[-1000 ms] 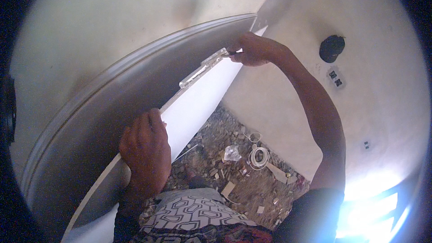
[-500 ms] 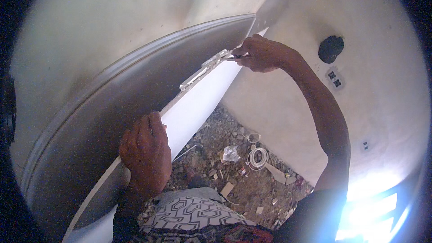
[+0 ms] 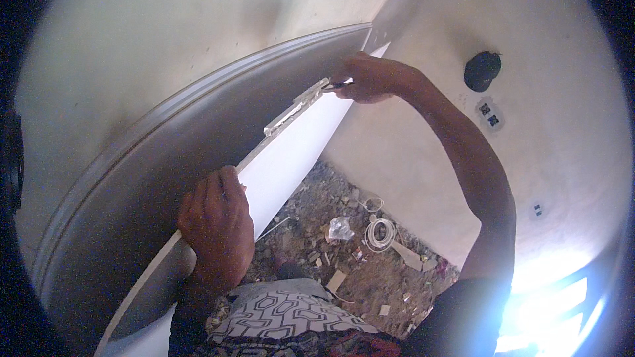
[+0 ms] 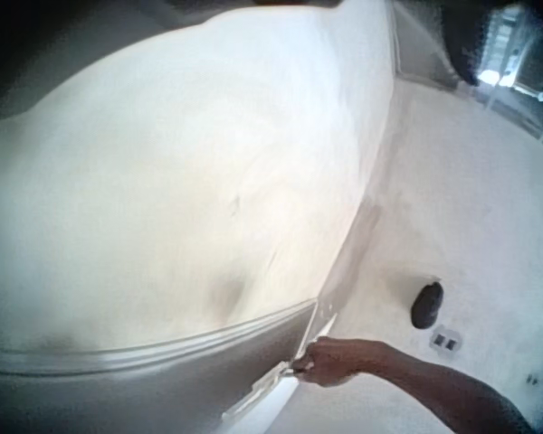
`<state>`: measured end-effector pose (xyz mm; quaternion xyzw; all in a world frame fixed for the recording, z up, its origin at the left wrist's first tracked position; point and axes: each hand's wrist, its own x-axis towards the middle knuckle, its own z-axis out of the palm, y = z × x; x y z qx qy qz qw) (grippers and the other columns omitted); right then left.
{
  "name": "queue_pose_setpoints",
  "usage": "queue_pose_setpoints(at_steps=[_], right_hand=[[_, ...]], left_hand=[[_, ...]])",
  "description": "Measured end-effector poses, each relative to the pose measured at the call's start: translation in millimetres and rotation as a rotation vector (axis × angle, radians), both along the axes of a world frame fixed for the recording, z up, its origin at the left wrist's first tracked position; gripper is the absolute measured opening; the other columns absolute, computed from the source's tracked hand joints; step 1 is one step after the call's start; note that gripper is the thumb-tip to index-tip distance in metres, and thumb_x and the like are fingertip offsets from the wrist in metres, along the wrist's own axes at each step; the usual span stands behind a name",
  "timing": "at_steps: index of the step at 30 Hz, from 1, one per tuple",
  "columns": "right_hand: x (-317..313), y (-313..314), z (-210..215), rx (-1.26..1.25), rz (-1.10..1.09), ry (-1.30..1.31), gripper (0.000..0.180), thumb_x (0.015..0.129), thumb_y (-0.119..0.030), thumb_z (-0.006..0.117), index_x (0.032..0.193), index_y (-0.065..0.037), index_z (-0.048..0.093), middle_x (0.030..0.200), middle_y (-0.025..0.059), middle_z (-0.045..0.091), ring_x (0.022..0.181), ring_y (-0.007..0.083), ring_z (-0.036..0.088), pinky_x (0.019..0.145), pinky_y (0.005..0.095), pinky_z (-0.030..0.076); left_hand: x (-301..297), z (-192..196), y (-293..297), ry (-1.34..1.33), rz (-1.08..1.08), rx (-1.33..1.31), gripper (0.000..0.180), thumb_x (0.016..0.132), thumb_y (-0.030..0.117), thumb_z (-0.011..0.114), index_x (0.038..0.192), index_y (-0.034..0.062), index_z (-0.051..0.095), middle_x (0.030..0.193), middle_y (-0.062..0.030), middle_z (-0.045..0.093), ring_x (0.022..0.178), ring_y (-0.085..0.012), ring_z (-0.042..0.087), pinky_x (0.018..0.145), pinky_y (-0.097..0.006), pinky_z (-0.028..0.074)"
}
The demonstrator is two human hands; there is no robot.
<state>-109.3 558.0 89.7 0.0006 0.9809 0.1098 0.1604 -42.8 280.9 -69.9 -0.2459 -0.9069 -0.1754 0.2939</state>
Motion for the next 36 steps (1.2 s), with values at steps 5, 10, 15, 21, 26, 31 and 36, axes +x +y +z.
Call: queue_pose_setpoints(at_steps=[5,10,15,21,26,31,36], right_hand=[[-2.4,8.2,-12.1,0.054,0.06,0.051,0.029,0.097,-0.02,0.062,0.122,-0.007,0.069,0.093,0.0165,0.074,0.081,0.0311,0.069,0.075,0.0428,0.055],[8.8,8.1,-0.7,-0.015,0.083,0.061,0.028,0.097,-0.021,0.061,0.121,-0.007,0.069,0.091,0.0159,0.073,0.079,0.0313,0.068,0.076,0.0431,0.054],[2.5,-1.9,-3.3,-0.018,0.079,0.007,0.029,0.098,-0.022,0.061,0.12,-0.006,0.069,0.091,0.0178,0.072,0.082,0.0301,0.069,0.078,0.0433,0.054],[-5.4,0.6,-11.5,0.021,0.095,0.054,0.029,0.097,-0.022,0.062,0.121,-0.007,0.069,0.091,0.0188,0.072,0.083,0.0281,0.068,0.075,0.0444,0.053],[10.1,-21.8,14.1,-0.066,-0.022,-0.078,0.028,0.097,-0.022,0.062,0.12,-0.007,0.07,0.091,0.0179,0.072,0.081,0.0255,0.067,0.072,0.0435,0.053],[3.6,-19.4,0.0,0.037,0.102,0.009,0.023,0.097,-0.021,0.062,0.115,-0.009,0.071,0.097,0.0157,0.072,0.082,0.026,0.067,0.072,0.0437,0.052],[-2.1,-22.5,-5.5,0.023,0.111,-0.026,0.026,0.098,-0.024,0.061,0.118,-0.01,0.071,0.096,0.0136,0.072,0.085,0.0286,0.067,0.075,0.0444,0.053]], left_hand=[[1.5,0.5,1.5,0.0,0.014,-0.007,0.032,0.072,0.016,0.084,0.093,0.0035,0.064,0.081,-0.0065,0.064,0.072,-0.0135,0.064,0.061,-0.027,0.047],[2.5,4.2,-2.6,-0.017,-0.003,0.004,0.031,0.072,0.016,0.083,0.092,0.0042,0.063,0.08,-0.0054,0.063,0.071,-0.0129,0.063,0.059,-0.027,0.046],[-1.5,-0.7,-2.0,0.018,0.028,0.01,0.031,0.072,0.016,0.083,0.092,0.0048,0.063,0.08,-0.0053,0.063,0.071,-0.0128,0.063,0.059,-0.027,0.046],[0.2,2.4,-2.7,0.009,0.047,-0.024,0.031,0.071,0.017,0.084,0.092,0.0052,0.063,0.08,-0.0054,0.063,0.071,-0.0129,0.064,0.058,-0.027,0.046],[1.0,4.0,-2.3,-0.006,0.043,-0.021,0.031,0.071,0.016,0.084,0.092,0.0053,0.063,0.08,-0.0051,0.063,0.071,-0.0128,0.064,0.059,-0.026,0.047],[-2.2,4.5,-1.9,0.006,0.052,-0.025,0.031,0.072,0.016,0.084,0.093,0.005,0.063,0.081,-0.0056,0.064,0.071,-0.0127,0.064,0.059,-0.026,0.047],[-1.5,0.5,-2.9,0.002,0.026,-0.016,0.032,0.072,0.015,0.084,0.094,0.0046,0.063,0.082,-0.0061,0.065,0.071,-0.0124,0.064,0.058,-0.026,0.046]])
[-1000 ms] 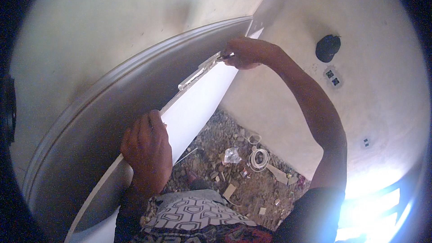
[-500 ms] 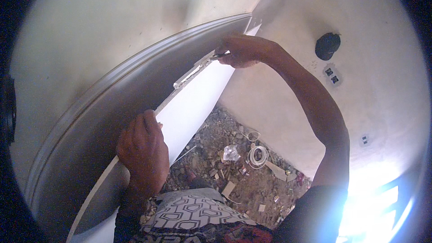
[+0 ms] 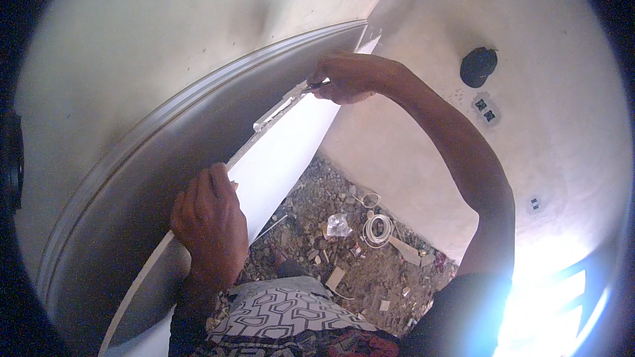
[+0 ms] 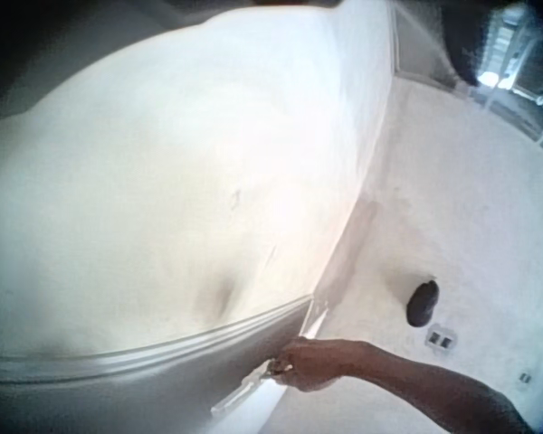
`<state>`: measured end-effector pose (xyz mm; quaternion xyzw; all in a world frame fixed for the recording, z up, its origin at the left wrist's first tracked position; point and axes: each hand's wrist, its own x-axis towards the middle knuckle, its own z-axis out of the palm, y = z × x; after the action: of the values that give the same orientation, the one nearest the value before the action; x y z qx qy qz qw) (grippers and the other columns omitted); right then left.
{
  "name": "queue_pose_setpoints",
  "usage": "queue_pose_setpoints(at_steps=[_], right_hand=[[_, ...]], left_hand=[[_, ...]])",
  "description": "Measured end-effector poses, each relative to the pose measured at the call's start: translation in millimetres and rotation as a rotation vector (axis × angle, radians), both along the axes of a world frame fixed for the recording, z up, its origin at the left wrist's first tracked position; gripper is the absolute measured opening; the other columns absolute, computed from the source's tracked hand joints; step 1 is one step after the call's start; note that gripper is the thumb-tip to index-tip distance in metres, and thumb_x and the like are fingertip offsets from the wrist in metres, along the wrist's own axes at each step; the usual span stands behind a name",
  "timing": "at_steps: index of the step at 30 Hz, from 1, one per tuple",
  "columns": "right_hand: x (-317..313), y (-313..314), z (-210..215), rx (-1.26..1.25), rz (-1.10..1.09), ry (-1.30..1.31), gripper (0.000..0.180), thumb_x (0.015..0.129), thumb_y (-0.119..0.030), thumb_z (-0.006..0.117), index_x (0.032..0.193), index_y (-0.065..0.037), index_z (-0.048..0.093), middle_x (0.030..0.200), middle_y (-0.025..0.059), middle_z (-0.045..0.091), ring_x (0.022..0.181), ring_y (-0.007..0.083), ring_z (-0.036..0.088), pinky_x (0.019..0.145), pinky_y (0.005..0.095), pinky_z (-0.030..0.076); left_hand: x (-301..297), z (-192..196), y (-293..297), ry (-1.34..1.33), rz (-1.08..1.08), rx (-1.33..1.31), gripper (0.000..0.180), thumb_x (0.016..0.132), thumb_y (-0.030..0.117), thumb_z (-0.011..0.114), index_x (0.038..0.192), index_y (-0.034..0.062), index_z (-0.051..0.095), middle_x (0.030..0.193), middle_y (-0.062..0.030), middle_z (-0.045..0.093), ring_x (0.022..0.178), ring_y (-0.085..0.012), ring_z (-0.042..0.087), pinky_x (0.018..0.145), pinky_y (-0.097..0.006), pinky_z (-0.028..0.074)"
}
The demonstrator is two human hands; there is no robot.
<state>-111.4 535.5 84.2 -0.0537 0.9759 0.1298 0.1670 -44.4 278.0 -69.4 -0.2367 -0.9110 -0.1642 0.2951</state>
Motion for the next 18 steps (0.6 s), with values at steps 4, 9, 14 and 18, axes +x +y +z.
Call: queue_pose_setpoints(at_steps=[4,9,14,18], right_hand=[[9.7,-14.0,14.4,0.062,-0.013,0.033,0.026,0.098,-0.025,0.06,0.117,-0.011,0.071,0.094,0.0132,0.071,0.093,0.0281,0.065,0.079,0.0447,0.053],[-0.6,-21.4,11.2,0.23,-0.069,-0.02,0.027,0.097,-0.024,0.061,0.119,-0.012,0.071,0.092,0.0123,0.07,0.102,0.0271,0.062,0.085,0.0444,0.052],[-13.3,-15.6,9.6,0.196,-0.01,-0.056,0.024,0.095,-0.021,0.062,0.112,-0.009,0.074,0.092,0.0139,0.071,0.092,0.0289,0.066,0.079,0.0449,0.053],[-17.7,-13.5,13.0,0.139,0.015,-0.051,0.021,0.093,-0.018,0.063,0.104,-0.005,0.075,0.092,0.0149,0.073,0.08,0.0275,0.067,0.071,0.045,0.053]], left_hand=[[-3.3,1.6,-1.3,0.013,0.005,0.016,0.031,0.073,0.016,0.083,0.094,0.0045,0.063,0.081,-0.006,0.064,0.071,-0.0121,0.063,0.058,-0.027,0.045],[0.9,1.7,-2.7,0.001,0.014,-0.004,0.028,0.075,0.015,0.081,0.093,0.0045,0.063,0.079,-0.0052,0.062,0.069,-0.012,0.061,0.058,-0.027,0.044],[4.2,-1.0,0.0,-0.116,0.012,0.023,0.021,0.086,0.017,0.071,0.097,0.0091,0.055,0.086,-0.0062,0.059,0.082,-0.0226,0.063,0.068,-0.037,0.048],[3.1,2.4,0.3,0.021,0.018,-0.013,0.027,0.076,0.016,0.081,0.092,0.0047,0.063,0.078,-0.0045,0.062,0.068,-0.0117,0.06,0.058,-0.027,0.044]])
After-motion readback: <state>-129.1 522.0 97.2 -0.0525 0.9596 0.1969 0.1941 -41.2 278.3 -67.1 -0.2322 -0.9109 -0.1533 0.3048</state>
